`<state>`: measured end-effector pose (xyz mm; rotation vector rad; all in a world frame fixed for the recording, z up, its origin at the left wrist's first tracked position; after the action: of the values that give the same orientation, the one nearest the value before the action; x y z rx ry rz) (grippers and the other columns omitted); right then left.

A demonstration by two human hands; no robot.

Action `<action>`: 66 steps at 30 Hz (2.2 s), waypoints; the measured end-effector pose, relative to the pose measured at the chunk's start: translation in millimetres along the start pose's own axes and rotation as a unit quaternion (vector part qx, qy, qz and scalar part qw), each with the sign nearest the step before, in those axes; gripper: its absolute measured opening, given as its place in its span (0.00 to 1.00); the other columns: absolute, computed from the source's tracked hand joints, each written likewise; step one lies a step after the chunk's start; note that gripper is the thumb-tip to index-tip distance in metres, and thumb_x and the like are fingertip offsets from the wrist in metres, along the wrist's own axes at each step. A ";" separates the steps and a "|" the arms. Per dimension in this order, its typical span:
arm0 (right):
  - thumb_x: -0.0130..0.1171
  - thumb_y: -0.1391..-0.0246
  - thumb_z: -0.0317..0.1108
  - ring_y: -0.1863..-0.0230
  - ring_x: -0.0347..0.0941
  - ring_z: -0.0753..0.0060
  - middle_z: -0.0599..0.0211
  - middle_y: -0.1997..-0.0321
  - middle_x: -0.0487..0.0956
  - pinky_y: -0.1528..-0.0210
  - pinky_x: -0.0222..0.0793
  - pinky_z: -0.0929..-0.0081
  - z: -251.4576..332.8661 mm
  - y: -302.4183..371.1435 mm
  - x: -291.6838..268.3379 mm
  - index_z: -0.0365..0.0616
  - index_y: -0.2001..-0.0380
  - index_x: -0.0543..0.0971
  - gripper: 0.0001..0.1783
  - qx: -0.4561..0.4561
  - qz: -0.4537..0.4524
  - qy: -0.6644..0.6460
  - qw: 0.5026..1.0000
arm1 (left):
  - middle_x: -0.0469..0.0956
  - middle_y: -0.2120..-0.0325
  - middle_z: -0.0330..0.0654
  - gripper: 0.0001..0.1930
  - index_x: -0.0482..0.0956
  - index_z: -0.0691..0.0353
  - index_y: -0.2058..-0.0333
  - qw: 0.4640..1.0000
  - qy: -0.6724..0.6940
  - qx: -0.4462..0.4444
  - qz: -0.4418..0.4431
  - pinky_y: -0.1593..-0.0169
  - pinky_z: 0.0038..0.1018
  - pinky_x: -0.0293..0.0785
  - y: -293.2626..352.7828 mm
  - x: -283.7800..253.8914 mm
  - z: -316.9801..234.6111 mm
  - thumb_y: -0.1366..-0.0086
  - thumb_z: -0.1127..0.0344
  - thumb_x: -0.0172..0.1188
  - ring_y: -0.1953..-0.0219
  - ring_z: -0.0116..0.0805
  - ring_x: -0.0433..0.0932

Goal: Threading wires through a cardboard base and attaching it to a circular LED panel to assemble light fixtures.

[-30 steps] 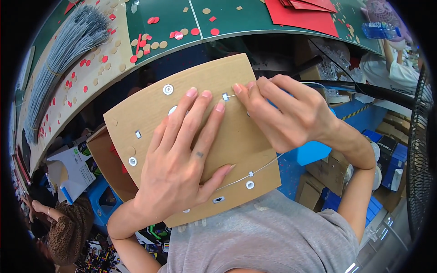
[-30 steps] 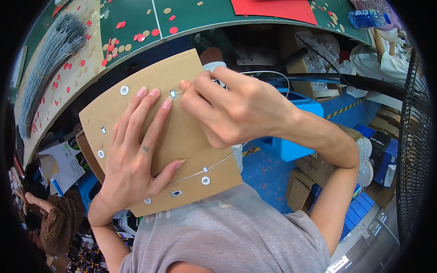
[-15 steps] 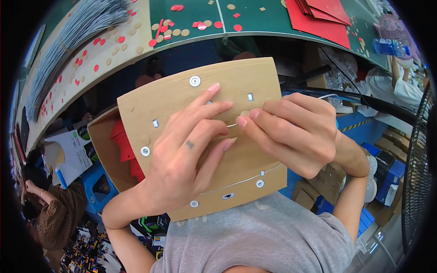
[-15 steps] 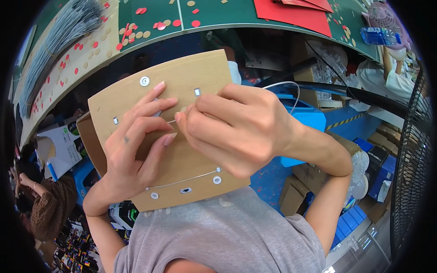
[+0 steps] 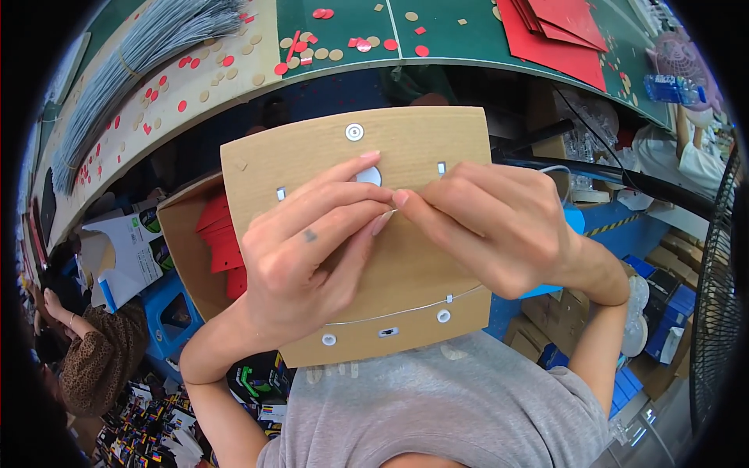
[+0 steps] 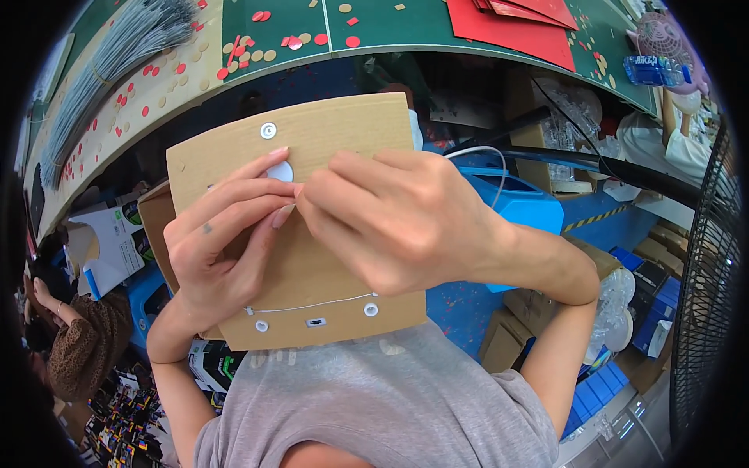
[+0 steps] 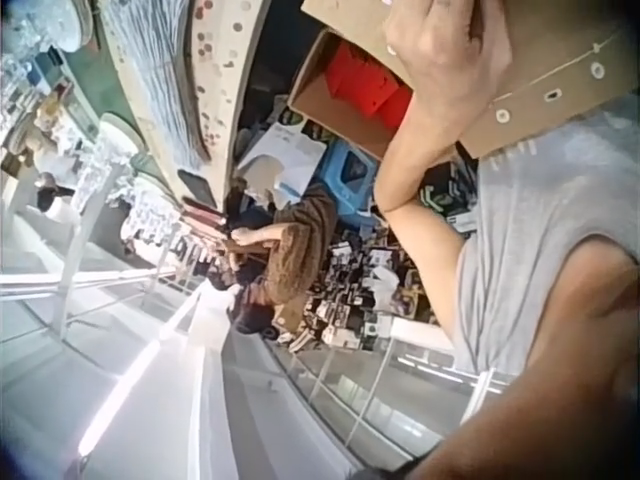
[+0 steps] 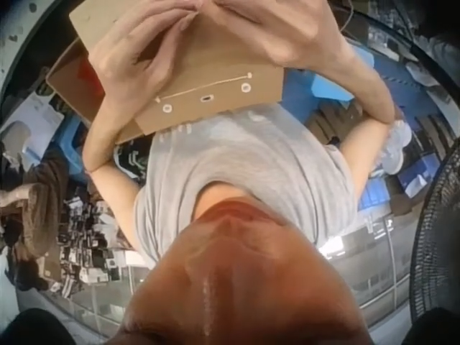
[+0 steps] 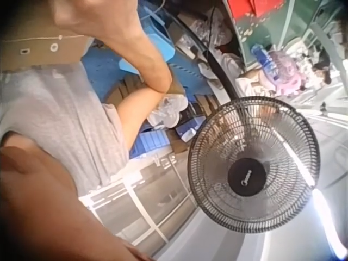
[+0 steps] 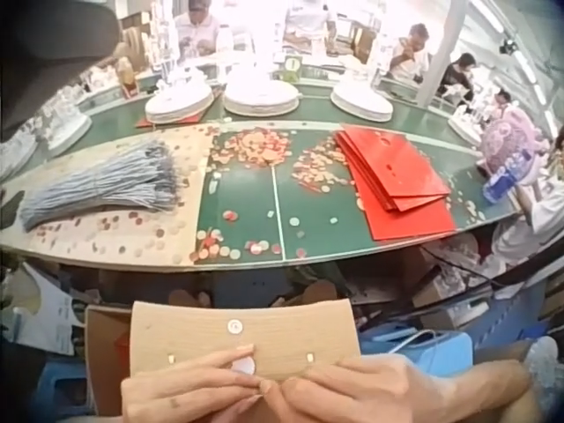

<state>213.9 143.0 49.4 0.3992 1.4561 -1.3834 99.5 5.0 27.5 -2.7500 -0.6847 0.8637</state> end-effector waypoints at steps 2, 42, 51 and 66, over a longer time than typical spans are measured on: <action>0.61 0.76 0.28 0.77 0.73 0.70 0.62 0.72 0.76 0.83 0.65 0.78 0.0 -0.9 1.0 0.28 0.65 0.84 0.26 0.035 0.035 -0.021 0.999 | 0.86 0.64 0.49 0.09 0.85 0.71 0.65 0.999 -0.036 0.025 -0.005 0.48 0.37 0.82 -0.6 1.0 -1.6 0.45 0.87 0.66 0.48 0.57 0.83; 0.65 0.60 0.27 0.66 0.78 0.68 0.60 0.63 0.80 0.73 0.73 0.75 -22.1 39.3 -6.3 0.28 0.57 0.84 0.22 -0.004 0.096 0.139 0.986 | 0.66 0.33 0.52 0.31 0.78 0.53 0.39 0.954 -0.240 0.022 0.175 0.31 0.51 0.62 -9.1 18.3 -5.4 0.44 0.72 0.66 0.31 0.59 0.64; 0.63 0.65 0.28 0.68 0.78 0.66 0.63 0.66 0.77 0.74 0.77 0.75 -39.0 36.4 -13.0 0.33 0.58 0.85 0.24 0.064 0.093 0.035 0.993 | 0.66 0.33 0.52 0.30 0.77 0.53 0.38 0.954 -0.239 0.021 0.181 0.31 0.50 0.62 -7.4 17.7 -5.8 0.42 0.72 0.64 0.30 0.59 0.63; 0.64 0.65 0.24 0.66 0.80 0.63 0.52 0.66 0.80 0.66 0.81 0.73 -19.5 40.2 0.0 0.23 0.61 0.84 0.23 -0.042 0.079 0.143 0.986 | 0.70 0.35 0.53 0.34 0.70 0.64 0.37 0.974 -0.171 0.002 0.150 0.31 0.49 0.61 -4.3 12.5 -1.6 0.43 0.74 0.70 0.28 0.56 0.62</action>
<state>237.6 171.2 24.2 0.6661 1.6689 -1.1679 108.0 14.7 23.9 -2.7690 -0.3132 1.4229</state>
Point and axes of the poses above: each hand's wrist, its own y-axis away from the middle knuckle, its own x-axis out of the palm, z = x × y, the point moved 4 cm from there along -y, towards the middle knuckle
